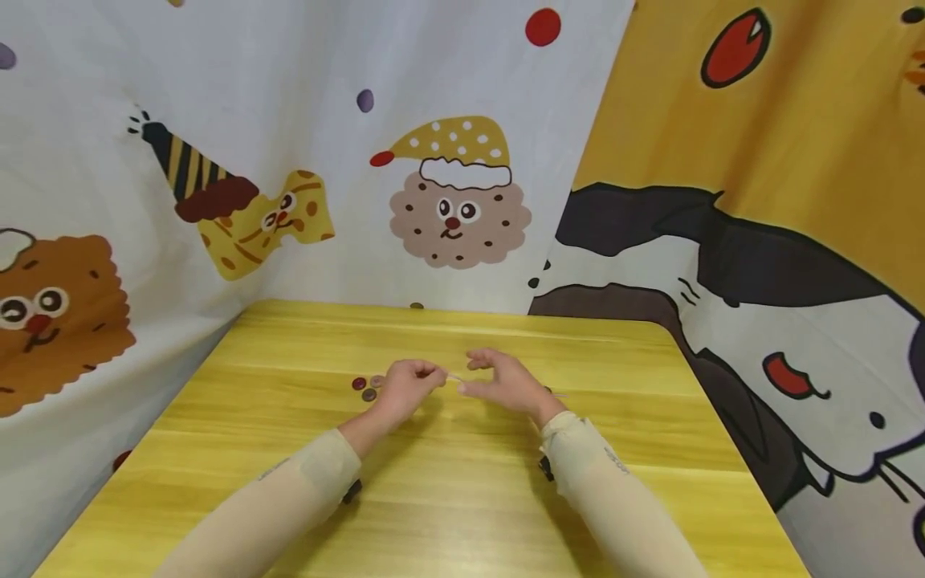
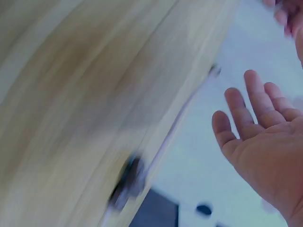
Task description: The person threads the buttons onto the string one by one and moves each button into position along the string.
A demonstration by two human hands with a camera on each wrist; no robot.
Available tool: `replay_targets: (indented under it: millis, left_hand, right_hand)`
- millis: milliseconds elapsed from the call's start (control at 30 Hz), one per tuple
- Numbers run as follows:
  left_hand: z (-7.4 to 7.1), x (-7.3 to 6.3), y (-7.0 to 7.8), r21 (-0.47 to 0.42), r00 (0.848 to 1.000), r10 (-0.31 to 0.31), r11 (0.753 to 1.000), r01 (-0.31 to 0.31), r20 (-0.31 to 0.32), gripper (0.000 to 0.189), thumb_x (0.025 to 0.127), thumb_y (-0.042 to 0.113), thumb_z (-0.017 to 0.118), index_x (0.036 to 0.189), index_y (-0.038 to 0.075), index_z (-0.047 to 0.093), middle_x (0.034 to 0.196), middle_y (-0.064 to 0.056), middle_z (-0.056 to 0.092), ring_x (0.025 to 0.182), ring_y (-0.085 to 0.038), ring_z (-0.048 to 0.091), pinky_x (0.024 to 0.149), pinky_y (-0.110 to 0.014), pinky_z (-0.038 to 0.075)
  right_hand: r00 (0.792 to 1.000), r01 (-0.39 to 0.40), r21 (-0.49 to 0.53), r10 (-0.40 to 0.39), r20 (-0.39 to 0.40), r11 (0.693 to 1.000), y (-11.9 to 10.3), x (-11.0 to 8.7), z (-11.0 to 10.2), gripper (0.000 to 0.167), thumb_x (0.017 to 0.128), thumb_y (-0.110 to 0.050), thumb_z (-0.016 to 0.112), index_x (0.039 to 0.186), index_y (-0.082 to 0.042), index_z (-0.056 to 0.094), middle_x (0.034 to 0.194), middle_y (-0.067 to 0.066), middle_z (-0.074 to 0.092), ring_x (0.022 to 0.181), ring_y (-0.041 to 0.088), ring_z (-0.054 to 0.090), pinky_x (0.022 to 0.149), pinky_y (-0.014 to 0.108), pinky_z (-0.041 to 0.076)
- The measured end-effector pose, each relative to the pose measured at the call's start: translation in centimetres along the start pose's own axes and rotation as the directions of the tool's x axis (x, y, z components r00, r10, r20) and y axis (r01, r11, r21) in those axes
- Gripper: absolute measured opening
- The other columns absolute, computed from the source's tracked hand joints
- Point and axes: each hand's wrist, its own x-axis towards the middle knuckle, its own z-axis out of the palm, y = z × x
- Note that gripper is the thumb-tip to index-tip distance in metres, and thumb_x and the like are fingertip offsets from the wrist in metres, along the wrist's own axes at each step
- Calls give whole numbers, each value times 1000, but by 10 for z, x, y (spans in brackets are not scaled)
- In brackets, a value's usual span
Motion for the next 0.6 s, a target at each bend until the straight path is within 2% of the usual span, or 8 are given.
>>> replay_targets:
  millis: [100,233,367,467,600]
  left_hand:
    - [1,1,1,-9,1000,0,1000,0,11,26,105,29,70,109,6,82,105,-8,81,81,-15,66,73,-30,58]
    - [4,2,1,-33,1000,-9,999,9,22,25,105,27,69,109,5,81,102,-9,80,70,-13,59,65,-27,54]
    - [6,2,1,-43,1000,-21,999,22,22,25,105,27,69,109,5,81,102,-11,80,70,-14,58,64,-27,52]
    - [6,1,1,-44,1000,-26,999,27,18,26,105,28,69,110,5,81,104,-11,80,75,-15,61,68,-29,54]
    - [7,1,2,-27,999,-33,999,34,9,25,106,29,69,109,8,82,104,-7,80,79,-16,63,72,-31,55]
  right_hand:
    - [998,38,58,-40,43,998,-11,11,15,72,99,-43,77,160,-17,47,141,9,70,135,30,64,119,62,44]
    - [997,49,106,-55,55,993,-13,17,25,63,102,-33,77,155,-10,52,119,5,78,111,23,74,98,45,60]
    - [999,35,116,-37,11,993,-8,17,27,41,104,-27,73,141,-10,65,107,3,78,100,26,76,87,38,62]
    - [999,21,111,-15,-51,994,-5,15,26,26,105,-29,72,127,-16,75,107,1,79,99,25,75,85,37,62]
    - [993,21,104,-9,-114,994,-1,13,23,18,104,-34,73,115,-22,81,110,0,80,95,18,70,83,34,59]
